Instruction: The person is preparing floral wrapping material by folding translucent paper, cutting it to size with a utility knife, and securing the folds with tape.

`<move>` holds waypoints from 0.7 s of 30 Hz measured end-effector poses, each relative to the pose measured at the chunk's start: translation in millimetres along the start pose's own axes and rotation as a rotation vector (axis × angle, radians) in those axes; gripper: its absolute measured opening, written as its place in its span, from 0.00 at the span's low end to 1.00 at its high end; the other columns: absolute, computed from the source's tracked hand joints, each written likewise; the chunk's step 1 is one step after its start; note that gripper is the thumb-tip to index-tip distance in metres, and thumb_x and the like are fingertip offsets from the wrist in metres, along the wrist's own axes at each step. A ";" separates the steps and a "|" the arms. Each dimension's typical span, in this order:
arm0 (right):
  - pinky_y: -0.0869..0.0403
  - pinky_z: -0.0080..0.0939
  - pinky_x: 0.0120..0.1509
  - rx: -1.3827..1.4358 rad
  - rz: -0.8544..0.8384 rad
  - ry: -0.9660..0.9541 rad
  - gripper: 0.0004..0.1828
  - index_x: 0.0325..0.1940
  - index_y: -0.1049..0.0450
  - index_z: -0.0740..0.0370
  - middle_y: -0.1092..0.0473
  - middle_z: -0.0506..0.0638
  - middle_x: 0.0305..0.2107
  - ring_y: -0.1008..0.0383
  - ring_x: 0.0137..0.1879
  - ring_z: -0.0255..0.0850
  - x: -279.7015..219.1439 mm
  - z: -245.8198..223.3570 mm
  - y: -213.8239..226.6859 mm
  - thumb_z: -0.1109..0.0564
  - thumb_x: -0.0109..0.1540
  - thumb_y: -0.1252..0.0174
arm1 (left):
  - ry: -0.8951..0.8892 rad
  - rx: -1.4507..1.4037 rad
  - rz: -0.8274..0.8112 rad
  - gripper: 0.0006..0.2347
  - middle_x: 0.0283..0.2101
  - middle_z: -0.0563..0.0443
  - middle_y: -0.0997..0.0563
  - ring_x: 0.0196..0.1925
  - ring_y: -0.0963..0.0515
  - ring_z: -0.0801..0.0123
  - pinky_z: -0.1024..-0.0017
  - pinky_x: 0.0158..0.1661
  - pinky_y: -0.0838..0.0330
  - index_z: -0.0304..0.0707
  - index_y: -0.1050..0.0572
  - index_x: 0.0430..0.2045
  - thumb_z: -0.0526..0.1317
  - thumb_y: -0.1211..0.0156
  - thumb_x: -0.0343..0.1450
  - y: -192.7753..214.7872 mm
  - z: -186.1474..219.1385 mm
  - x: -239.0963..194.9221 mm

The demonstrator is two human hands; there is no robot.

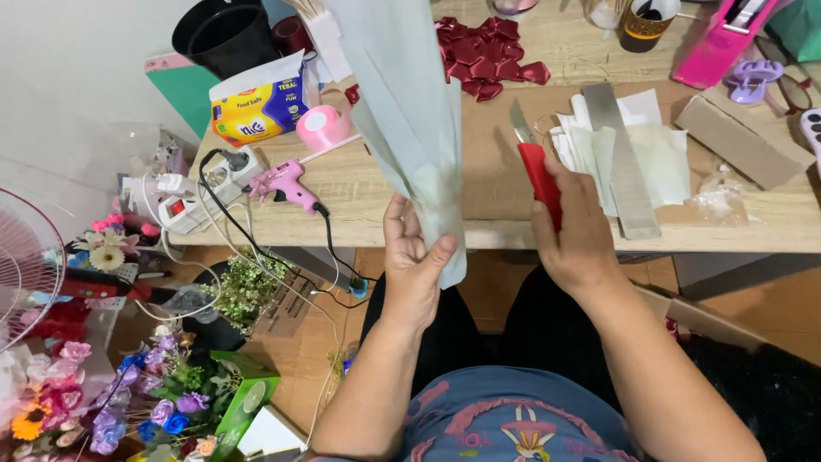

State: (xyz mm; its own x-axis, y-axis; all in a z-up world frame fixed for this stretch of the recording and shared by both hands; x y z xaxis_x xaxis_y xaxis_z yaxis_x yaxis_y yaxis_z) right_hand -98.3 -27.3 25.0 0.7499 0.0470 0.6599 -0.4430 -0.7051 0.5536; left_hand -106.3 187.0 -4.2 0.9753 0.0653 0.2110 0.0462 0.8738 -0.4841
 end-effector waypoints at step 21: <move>0.28 0.36 0.37 0.595 0.098 0.019 0.29 0.66 0.41 0.75 0.32 0.58 0.39 0.32 0.35 0.39 -96.6 9.5 -4.0 0.56 0.65 0.47 | 0.060 -0.169 -0.111 0.42 0.63 0.45 0.36 0.56 0.27 0.60 0.55 0.44 0.16 0.36 0.49 0.73 0.21 0.36 0.62 -43.0 20.7 -20.6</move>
State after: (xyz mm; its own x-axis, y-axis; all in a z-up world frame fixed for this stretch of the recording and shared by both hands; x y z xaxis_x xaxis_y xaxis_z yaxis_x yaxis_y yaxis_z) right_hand -164.3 -35.7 -45.8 0.7082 -0.0293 0.7054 -0.1542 -0.9814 0.1141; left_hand -132.9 158.1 29.8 0.9731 -0.0602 0.2226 0.1849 0.7802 -0.5976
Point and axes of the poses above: each hand's wrist, its own x-axis towards the middle knuckle, its own y-axis out of the back of the hand, z = x × y, the point moved 3 cm from there along x, towards the middle knuckle
